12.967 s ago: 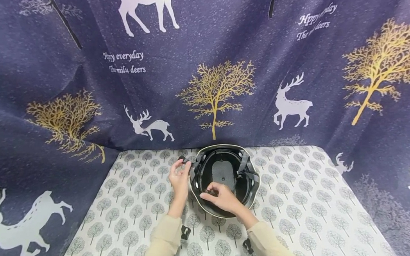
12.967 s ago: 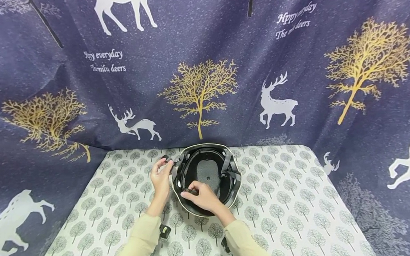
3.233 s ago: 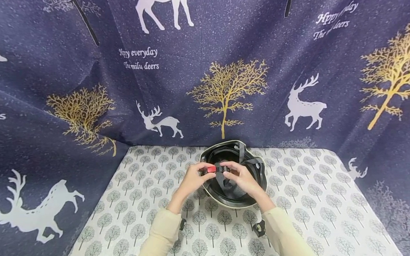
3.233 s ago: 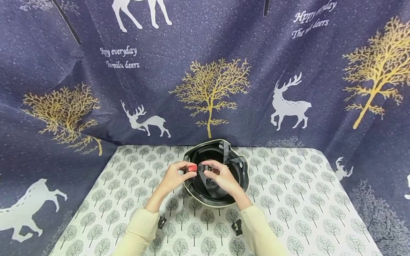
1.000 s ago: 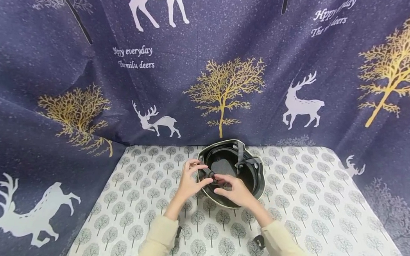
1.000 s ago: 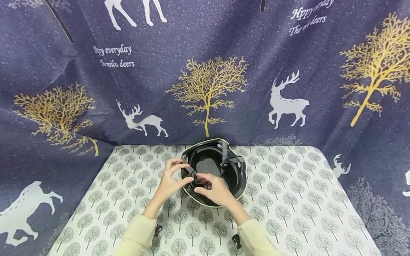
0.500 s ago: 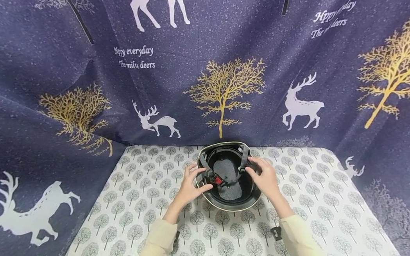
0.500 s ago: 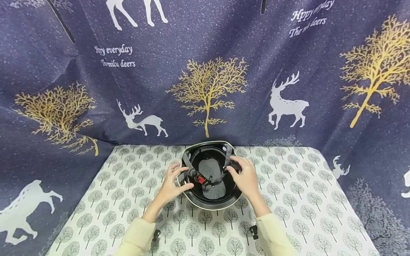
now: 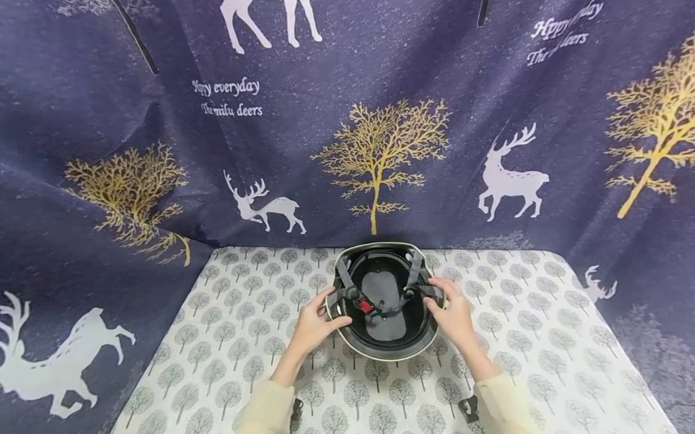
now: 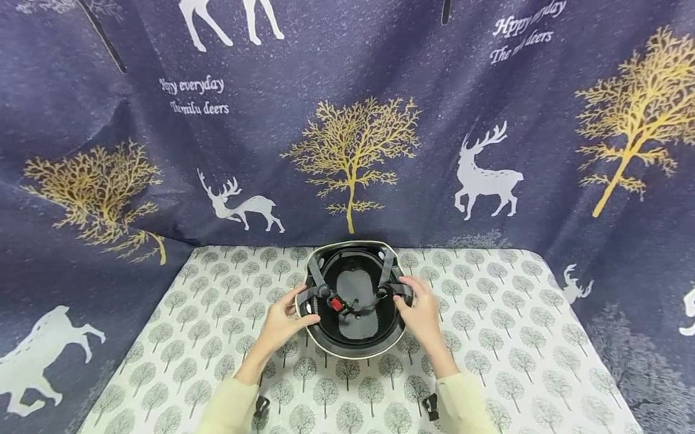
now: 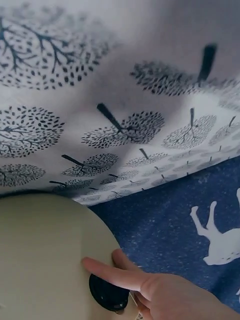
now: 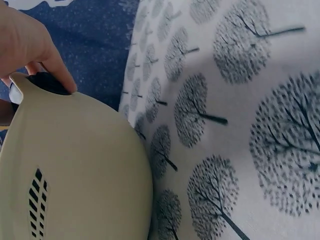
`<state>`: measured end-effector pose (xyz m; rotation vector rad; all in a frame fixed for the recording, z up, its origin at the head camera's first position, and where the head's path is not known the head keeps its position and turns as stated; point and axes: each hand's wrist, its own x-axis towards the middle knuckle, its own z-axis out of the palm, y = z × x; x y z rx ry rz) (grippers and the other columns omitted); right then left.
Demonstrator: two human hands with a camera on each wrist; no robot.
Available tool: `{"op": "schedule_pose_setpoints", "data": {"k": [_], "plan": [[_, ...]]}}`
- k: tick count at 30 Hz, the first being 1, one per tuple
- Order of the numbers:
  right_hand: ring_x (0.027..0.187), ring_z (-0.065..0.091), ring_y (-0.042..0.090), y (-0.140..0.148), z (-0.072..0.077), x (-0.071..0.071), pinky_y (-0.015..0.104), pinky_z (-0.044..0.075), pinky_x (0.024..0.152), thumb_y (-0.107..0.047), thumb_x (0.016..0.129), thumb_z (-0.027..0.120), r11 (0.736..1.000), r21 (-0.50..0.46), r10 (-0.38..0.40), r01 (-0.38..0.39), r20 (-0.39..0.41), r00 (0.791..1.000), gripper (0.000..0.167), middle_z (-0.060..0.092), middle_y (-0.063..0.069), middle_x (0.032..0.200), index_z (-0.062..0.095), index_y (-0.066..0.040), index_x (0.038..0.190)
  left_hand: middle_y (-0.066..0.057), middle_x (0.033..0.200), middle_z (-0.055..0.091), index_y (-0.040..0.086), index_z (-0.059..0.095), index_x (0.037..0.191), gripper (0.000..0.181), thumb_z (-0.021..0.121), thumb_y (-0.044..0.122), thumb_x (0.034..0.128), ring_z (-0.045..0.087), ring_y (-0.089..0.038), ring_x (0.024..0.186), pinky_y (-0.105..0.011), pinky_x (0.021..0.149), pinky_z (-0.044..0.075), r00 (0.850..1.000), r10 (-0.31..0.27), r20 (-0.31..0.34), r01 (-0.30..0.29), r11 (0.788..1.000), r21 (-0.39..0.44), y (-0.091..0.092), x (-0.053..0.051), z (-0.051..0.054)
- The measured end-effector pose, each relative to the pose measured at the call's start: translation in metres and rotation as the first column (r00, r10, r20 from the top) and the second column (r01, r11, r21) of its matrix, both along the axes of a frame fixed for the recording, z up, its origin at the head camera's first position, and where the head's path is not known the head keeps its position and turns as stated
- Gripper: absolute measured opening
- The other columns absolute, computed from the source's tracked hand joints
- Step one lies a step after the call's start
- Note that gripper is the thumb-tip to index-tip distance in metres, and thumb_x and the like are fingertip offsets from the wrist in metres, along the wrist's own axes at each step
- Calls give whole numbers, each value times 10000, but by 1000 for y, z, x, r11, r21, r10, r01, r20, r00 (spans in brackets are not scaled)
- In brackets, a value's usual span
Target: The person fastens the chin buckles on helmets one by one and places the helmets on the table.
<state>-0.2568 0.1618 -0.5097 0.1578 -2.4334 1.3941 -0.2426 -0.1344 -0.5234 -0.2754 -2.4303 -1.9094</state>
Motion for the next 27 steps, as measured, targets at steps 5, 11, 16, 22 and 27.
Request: {"op": "schedule_pose_setpoints", "data": {"k": [5,11,16,22,27], "plan": [[1250,514,442,-18,-10,2,585,445,1037,22,804,697,998,-53,31,-33,-43,999,391,566,273,1307,637,43,1190,-226,1443,498,78,449,1457,797,832,111,759,569,-397,1244,-428,984,523,994,105,34,-105,994,-26,-17,11,6],[1258,482,469,-28,-17,5,615,367,1091,-11,804,722,995,-69,74,-74,-7,997,420,524,302,1326,621,43,1208,-206,1464,481,67,462,1446,785,833,103,755,586,-400,1220,-440,998,513,994,106,4,-106,994,6,-26,12,20],[1309,430,468,-23,-18,7,609,299,1140,-52,831,726,994,-73,86,-82,45,995,438,479,300,1372,600,39,1241,-224,1392,548,83,474,1442,814,859,150,728,679,-379,1061,-244,815,586,996,85,1,-85,996,2,-18,10,29],[1330,360,521,-25,-9,14,684,272,1105,-101,837,727,997,-27,72,-73,-22,997,437,421,333,1409,602,43,1231,-211,1310,619,191,519,1422,805,880,229,703,734,-255,829,-198,579,534,994,104,-24,-106,992,-71,-7,7,36],[1412,229,534,-35,-1,24,721,160,1127,-123,835,727,994,-30,106,-107,-54,993,435,405,311,1447,612,15,1231,-166,1417,546,218,506,1431,823,881,228,699,737,-281,859,-223,613,570,997,76,-17,-77,995,-65,1,6,38]]}}
